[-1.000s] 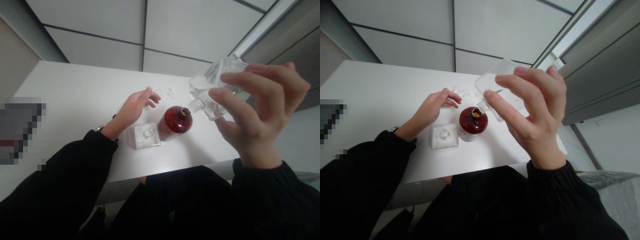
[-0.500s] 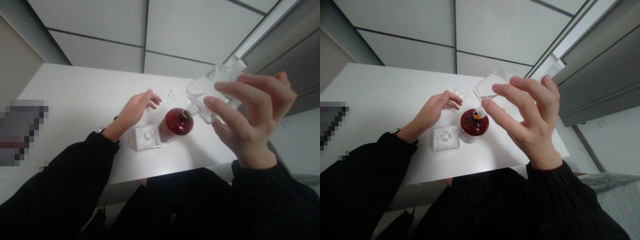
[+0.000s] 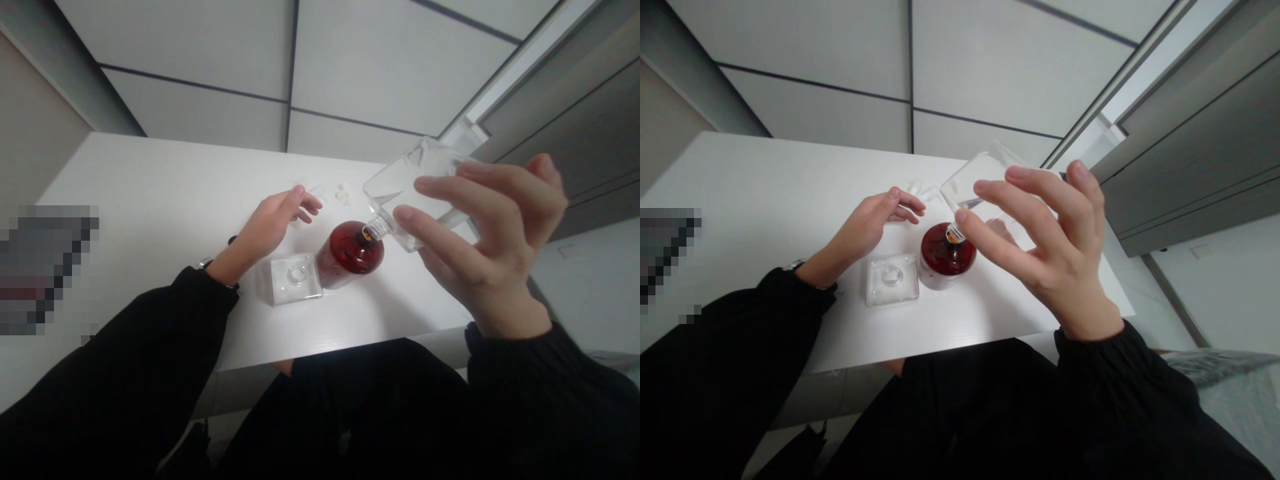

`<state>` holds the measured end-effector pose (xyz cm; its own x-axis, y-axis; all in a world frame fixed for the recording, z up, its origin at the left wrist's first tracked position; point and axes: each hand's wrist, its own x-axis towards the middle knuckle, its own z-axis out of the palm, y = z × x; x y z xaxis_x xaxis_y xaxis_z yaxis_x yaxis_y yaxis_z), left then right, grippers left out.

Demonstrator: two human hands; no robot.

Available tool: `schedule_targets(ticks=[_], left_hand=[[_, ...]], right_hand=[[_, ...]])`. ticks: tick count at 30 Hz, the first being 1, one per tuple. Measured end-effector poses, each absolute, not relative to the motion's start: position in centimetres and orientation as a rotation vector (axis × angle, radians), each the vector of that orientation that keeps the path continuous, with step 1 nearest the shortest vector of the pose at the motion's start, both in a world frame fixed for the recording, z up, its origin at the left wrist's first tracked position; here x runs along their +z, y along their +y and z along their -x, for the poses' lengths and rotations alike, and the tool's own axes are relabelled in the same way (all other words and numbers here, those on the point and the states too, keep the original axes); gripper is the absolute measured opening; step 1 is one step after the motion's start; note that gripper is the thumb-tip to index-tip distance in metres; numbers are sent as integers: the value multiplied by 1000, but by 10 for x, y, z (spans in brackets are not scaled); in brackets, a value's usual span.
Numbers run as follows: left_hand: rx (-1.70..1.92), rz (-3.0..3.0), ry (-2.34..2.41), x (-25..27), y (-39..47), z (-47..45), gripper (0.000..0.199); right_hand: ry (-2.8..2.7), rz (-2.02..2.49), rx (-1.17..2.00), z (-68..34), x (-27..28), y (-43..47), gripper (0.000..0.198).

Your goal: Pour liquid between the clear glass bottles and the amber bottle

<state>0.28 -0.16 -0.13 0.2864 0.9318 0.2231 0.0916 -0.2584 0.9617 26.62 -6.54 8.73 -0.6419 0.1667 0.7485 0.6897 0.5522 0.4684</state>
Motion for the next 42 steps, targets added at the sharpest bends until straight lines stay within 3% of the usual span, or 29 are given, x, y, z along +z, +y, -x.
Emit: schedule_targets(ticks=[6, 10, 14, 20, 28, 35, 42], left_hand=[[1106, -1590, 966, -2, -1, -3, 68], [1113, -1582, 958, -2, -1, -4, 68], [1115, -1577, 956, -1, -1, -4, 68], [1101, -1560, 950, 1, -2, -4, 66], [1136, -1643, 836, 1, -2, -2, 49], [1109, -1596, 773, 52, -21, -24, 37], [993, -1633, 595, 82, -16, -41, 37]], right_hand=[[-2178, 689, -1005, -271, 88, -62, 34], [-2216, 791, -827, -277, 88, -61, 20], [-2248, 948, -896, -279, 89, -61, 15], [-2257, 1087, -936, -286, 83, -57, 20], [-2239, 911, -967, -285, 82, -55, 23], [-2223, 967, -1050, -288, 88, -55, 22], [-2107, 529, -1241, -267, 94, -56, 40]])
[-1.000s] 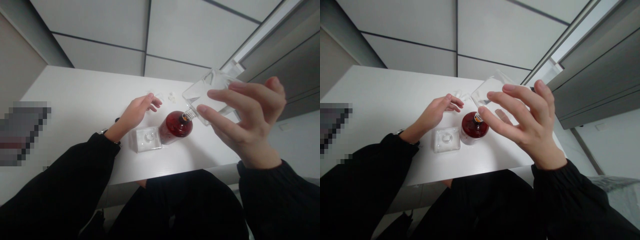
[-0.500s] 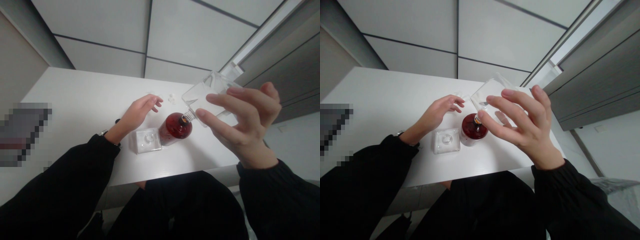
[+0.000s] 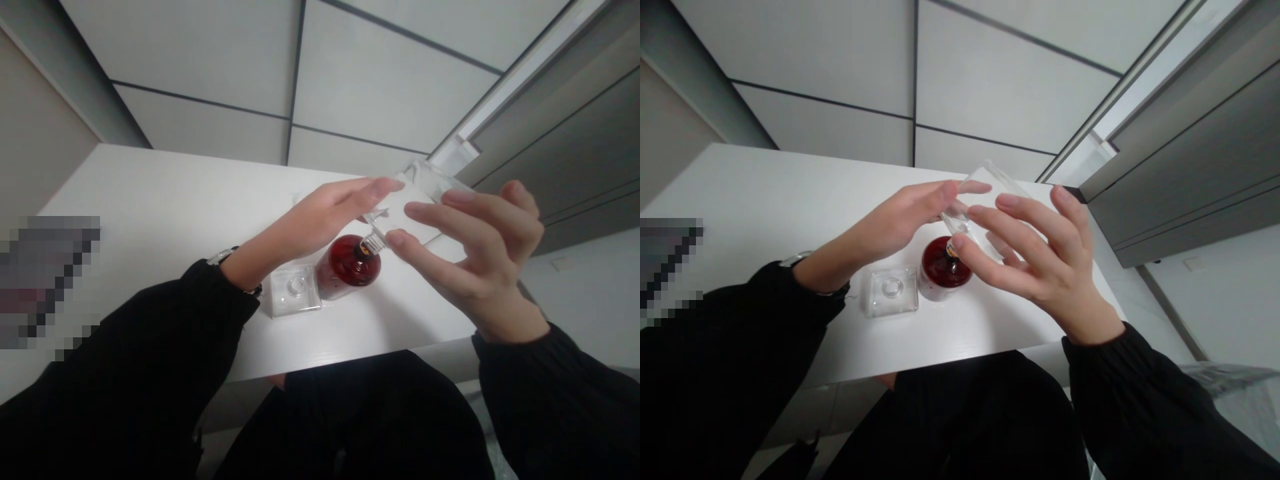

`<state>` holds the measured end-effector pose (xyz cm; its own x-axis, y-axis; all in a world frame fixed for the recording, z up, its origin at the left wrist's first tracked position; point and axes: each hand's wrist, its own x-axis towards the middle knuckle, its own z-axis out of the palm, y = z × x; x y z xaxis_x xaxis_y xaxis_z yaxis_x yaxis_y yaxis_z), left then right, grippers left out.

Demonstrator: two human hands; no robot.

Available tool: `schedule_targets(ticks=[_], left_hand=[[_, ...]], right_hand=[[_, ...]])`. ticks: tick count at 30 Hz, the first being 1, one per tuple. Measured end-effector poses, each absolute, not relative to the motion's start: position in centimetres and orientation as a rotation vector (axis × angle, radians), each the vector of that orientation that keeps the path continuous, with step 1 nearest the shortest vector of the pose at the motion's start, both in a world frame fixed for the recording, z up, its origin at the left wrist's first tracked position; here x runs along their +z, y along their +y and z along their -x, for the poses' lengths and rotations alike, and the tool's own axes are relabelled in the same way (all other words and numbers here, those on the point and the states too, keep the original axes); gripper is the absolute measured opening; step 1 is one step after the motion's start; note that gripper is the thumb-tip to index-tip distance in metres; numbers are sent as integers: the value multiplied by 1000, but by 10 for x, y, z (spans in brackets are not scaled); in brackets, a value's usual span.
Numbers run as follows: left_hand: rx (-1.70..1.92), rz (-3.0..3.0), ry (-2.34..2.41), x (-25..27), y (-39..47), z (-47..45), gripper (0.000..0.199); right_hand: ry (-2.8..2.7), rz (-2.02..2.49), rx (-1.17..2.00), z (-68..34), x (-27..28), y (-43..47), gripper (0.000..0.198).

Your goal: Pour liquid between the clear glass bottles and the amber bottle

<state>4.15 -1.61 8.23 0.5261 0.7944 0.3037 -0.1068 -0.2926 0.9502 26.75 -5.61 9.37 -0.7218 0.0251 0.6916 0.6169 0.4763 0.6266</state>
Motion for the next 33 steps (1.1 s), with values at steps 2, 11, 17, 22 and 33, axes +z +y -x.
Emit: schedule_targets(ticks=[2, 11, 17, 22, 33], left_hand=[[976, -1644, 539, 80, -13, -41, 43], [934, -1514, 442, 70, -11, -42, 60], [923, -1449, 429, 62, -10, -42, 64], [948, -1445, 391, 52, -6, -42, 61], [1043, -1425, 413, 43, -1, -45, 55]], right_hand=[[-2132, 515, -1249, -266, 95, -58, 39], [-2221, 1217, -386, -274, 84, -64, 9], [-2187, 670, -736, -282, 77, -71, 43], [-1549, 751, -524, -268, 44, -77, 72], [-1187, 1209, 111, -241, -3, -84, 19]])
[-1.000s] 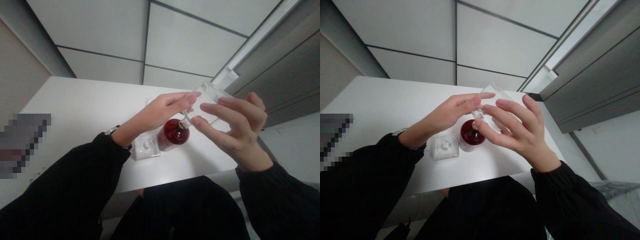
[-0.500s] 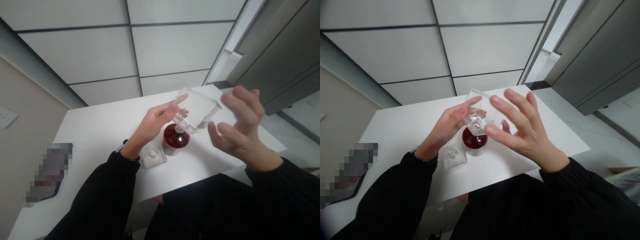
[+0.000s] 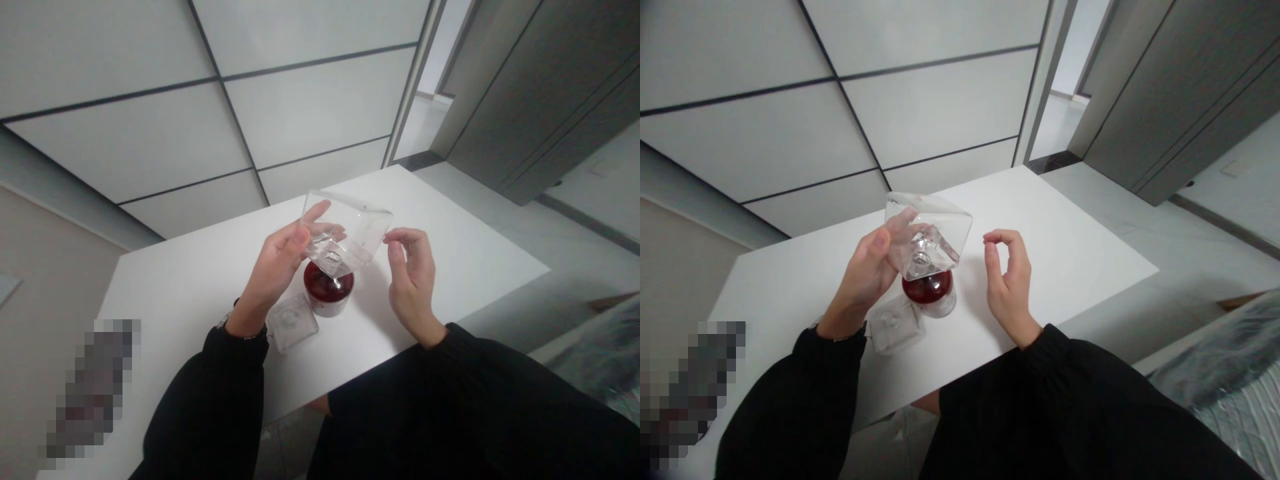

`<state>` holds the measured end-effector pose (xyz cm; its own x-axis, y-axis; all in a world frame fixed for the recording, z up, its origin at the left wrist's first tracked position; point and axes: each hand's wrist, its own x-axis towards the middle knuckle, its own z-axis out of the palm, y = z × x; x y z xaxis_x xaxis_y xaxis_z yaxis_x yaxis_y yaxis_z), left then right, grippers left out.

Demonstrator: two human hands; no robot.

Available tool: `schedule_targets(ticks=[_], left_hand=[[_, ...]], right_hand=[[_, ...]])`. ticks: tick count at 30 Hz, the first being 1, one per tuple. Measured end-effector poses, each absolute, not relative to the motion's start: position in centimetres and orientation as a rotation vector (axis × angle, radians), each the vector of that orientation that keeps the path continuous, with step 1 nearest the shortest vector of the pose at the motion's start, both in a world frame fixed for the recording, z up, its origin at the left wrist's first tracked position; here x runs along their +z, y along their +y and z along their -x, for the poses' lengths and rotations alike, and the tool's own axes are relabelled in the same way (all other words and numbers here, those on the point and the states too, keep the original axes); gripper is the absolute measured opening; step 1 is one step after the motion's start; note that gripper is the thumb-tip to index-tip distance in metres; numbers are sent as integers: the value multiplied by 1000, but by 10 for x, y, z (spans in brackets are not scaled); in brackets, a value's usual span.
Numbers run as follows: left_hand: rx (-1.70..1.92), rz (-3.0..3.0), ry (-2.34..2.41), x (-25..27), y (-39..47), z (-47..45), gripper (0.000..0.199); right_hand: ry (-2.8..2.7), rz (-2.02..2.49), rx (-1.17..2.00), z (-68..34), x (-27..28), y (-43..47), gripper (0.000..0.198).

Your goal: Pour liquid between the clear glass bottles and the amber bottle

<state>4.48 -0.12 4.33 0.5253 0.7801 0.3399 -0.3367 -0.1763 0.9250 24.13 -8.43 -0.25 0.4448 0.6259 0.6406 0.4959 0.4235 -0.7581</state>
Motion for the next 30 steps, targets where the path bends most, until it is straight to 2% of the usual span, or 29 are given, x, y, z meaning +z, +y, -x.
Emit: schedule_targets(ticks=[3, 10, 16, 22, 30], left_hand=[[1034, -1421, 401, 43, -2, -45, 57], [1033, -1434, 414, 42, -3, -43, 65], [1028, -1414, 388, 42, -4, -44, 64], [1025, -1404, 402, 40, -4, -45, 70], [1019, -1399, 406, 39, -4, -46, 76]], right_hand=[[-1202, 1237, 144, -242, -3, -85, 25], [-1231, 1259, 181, -242, -4, -87, 27], [-1262, 1252, 174, -240, -5, -85, 39], [-1259, 1266, 141, -238, -5, -84, 60], [-1180, 1290, 313, -237, -8, -85, 68]])
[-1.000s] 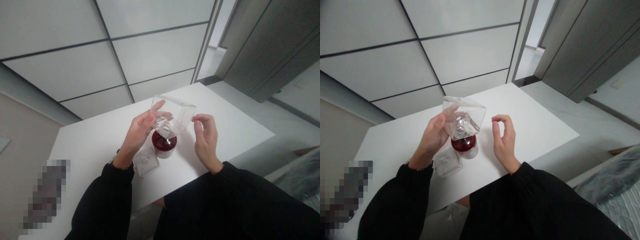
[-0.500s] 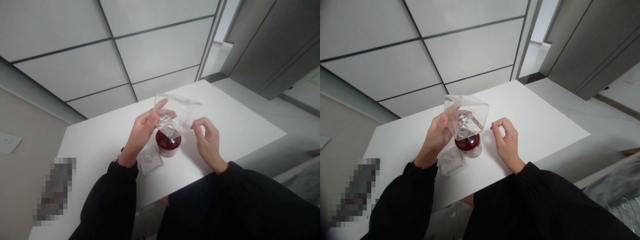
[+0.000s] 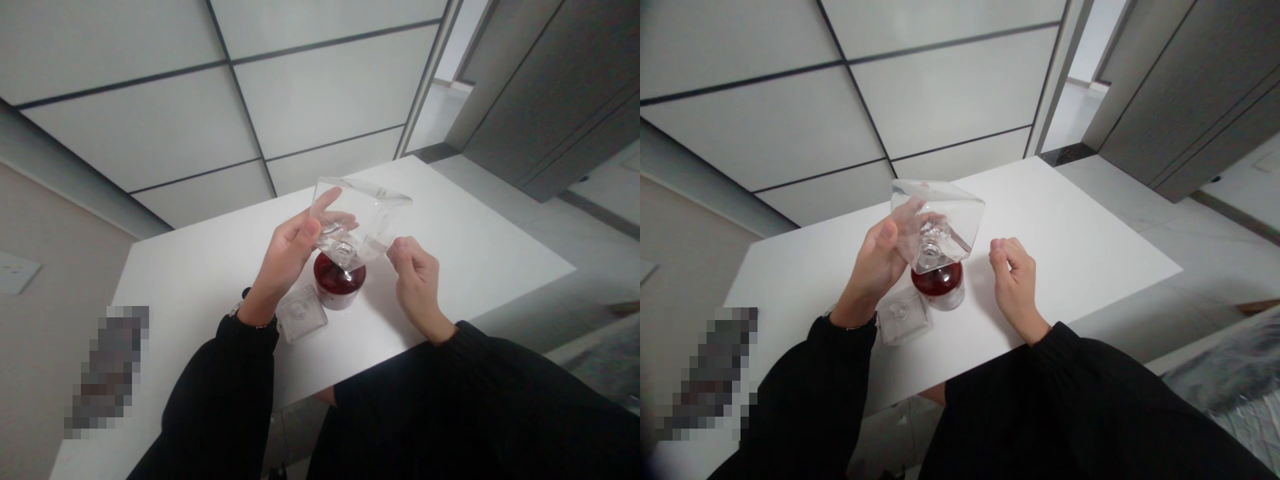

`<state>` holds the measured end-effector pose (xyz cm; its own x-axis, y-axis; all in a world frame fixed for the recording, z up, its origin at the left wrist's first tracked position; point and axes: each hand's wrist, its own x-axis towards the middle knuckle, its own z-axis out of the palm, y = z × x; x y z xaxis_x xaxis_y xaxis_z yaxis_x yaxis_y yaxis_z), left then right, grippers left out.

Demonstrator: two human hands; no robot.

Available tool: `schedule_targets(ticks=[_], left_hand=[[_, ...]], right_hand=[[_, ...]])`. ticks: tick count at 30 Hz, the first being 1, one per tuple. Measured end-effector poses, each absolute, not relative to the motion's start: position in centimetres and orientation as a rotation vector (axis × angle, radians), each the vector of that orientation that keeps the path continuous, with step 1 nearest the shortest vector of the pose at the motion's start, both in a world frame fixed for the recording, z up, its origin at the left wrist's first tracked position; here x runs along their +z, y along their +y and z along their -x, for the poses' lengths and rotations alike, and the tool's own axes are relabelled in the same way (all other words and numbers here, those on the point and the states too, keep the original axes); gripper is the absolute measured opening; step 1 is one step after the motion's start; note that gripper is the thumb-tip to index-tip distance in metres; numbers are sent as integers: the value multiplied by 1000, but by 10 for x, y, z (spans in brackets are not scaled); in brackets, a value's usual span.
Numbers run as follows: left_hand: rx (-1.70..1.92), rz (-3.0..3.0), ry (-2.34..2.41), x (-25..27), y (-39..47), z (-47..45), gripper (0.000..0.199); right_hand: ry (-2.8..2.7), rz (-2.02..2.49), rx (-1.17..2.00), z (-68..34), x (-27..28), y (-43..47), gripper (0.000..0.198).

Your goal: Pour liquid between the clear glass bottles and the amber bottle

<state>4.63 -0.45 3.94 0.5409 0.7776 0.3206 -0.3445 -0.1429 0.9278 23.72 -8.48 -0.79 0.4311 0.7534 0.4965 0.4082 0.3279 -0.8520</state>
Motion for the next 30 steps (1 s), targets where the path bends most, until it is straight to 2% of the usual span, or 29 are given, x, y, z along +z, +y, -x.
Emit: schedule_targets(ticks=[10, 22, 30], left_hand=[[1045, -1401, 407, 43, -8, -47, 71], [1043, -1367, 418, 43, -10, -48, 77], [1055, -1402, 402, 44, -10, -48, 73]], right_hand=[[-1078, 1247, 655, -235, -21, -86, 78], [-1037, 1285, 624, -236, -17, -87, 79], [-1040, 1314, 612, -236, -17, -87, 81]])
